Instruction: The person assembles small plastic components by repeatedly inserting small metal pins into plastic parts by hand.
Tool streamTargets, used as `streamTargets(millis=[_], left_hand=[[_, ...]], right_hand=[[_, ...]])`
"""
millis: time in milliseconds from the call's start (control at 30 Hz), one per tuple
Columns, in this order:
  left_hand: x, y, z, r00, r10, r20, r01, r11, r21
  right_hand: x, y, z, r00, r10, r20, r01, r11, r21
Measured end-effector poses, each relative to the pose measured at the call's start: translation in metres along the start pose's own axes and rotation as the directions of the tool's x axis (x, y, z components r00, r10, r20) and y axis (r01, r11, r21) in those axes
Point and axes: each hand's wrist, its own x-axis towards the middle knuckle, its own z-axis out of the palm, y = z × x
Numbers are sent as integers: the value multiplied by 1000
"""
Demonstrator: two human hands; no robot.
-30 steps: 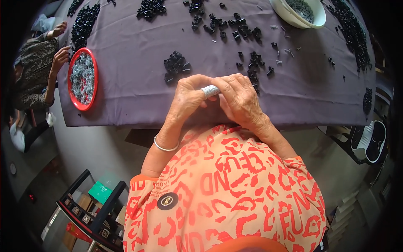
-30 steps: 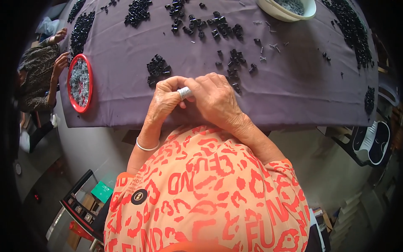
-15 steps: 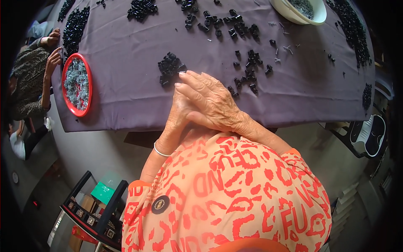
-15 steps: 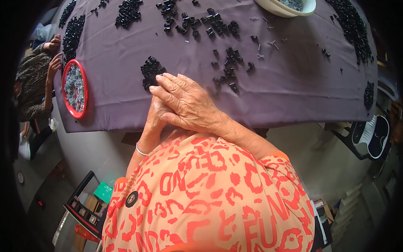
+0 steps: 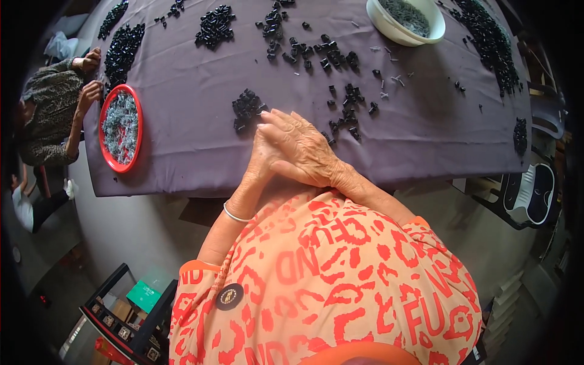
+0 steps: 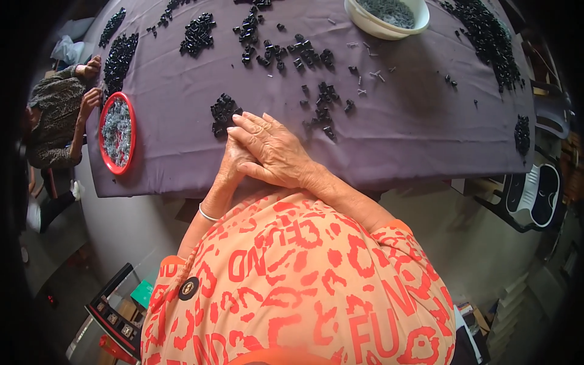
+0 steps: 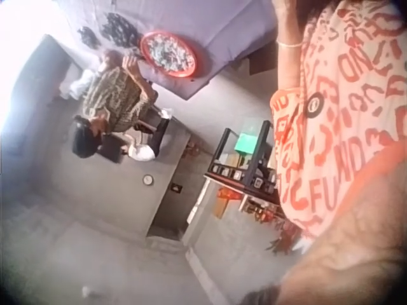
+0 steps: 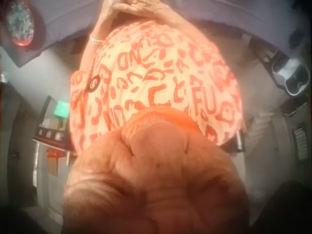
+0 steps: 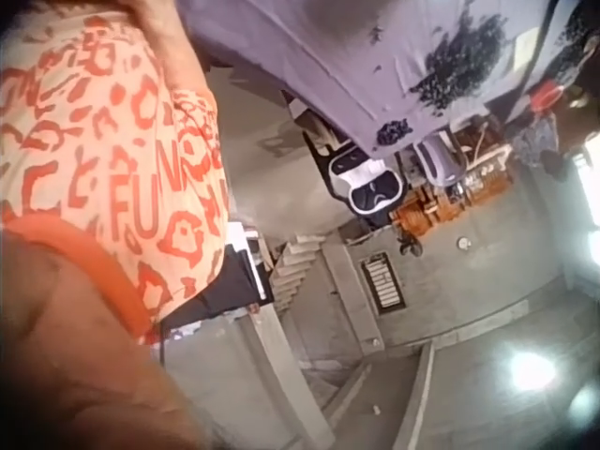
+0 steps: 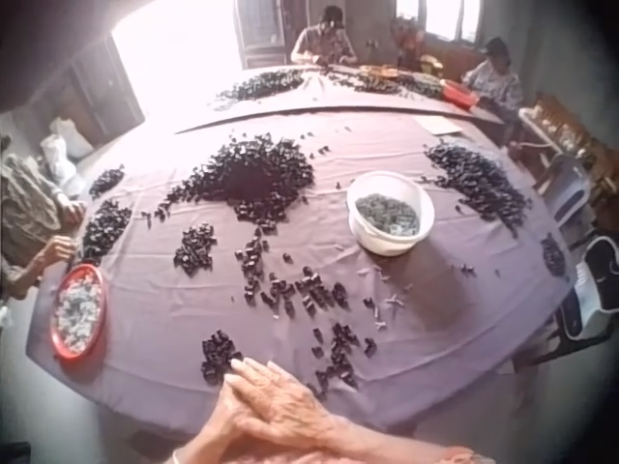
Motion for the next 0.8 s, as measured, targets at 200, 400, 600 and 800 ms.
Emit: streamTargets(millis=[200,400,600,800], left_hand=[[9,22,5,991,-131,4,122,912,-391],[9,50,14,983,19,-183,-20,1000,-1],[6,45,13,978,46,-202,-32,997,73],[9,46,-11,940,99,-326,-33,979,203]], right_hand=[[-5,0,-30,986,-135,-92,108,961,-254],[-20,44,-65,993,42,-114,-98,839,-535],[-51,45,-80,960,-42,-276,-96,879,-467],[-50,65,-109,805,70,-589,-416,775,-476]])
